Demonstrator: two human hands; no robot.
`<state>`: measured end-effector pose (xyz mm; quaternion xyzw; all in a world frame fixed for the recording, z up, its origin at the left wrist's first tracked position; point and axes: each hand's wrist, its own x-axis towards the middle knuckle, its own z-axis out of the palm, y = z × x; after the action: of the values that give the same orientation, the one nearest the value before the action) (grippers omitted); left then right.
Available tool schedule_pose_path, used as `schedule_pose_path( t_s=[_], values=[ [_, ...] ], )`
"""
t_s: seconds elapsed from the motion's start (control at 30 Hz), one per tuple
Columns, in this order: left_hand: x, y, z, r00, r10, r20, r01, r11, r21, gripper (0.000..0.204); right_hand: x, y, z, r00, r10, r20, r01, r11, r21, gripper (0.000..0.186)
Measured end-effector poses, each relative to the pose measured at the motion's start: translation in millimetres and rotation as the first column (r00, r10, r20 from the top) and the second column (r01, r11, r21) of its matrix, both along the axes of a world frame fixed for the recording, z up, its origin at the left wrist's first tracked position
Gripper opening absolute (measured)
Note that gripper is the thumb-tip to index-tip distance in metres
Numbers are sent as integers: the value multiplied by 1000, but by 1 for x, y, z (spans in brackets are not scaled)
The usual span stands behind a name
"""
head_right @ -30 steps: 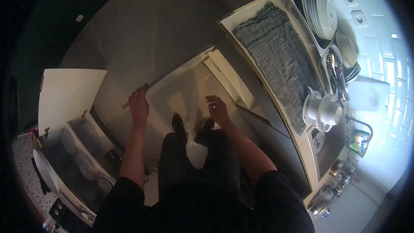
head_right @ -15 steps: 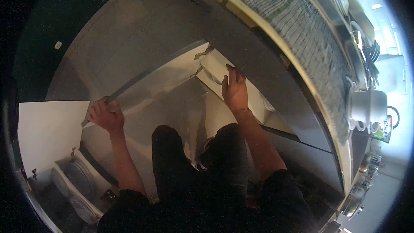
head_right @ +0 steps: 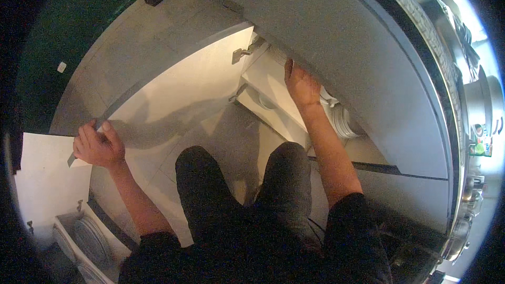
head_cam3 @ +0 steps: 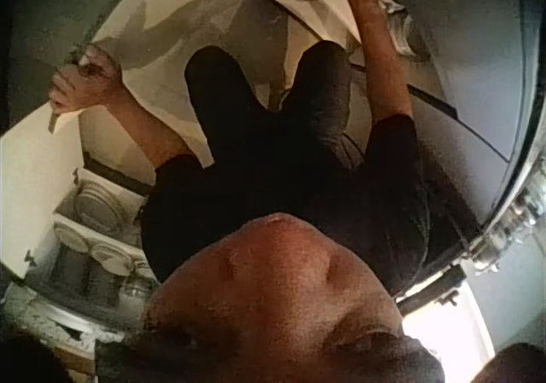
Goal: The person stacks cups onto saucers on a drying mat, retrieves more saucers from a lower cupboard, and takes additional cups from an upper shelf to place on the saucers. The person then moves cutlery from a drawer onto the mat.
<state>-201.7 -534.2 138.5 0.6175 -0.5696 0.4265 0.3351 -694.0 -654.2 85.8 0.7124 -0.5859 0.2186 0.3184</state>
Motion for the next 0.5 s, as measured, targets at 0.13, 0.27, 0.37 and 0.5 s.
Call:
schedule_pose_path(
  t_s=[0.13,0.27,0.37,0.5],
  values=[
    [0,2,2,1000,22,17,-22,1000,20,47,-15,-26,-12,1000,-10,-10,10,1000,16,38],
    [1,3,2,1000,10,29,-10,1000,-16,45,-49,-51,-32,998,-70,-3,70,991,112,41],
    [-8,-3,2,999,-32,17,32,999,-6,44,-113,-64,-60,973,-225,-58,232,913,337,43],
    [3,13,0,999,30,19,-32,995,95,41,-59,-60,-34,840,-285,-462,231,958,-171,42]
  ],
)
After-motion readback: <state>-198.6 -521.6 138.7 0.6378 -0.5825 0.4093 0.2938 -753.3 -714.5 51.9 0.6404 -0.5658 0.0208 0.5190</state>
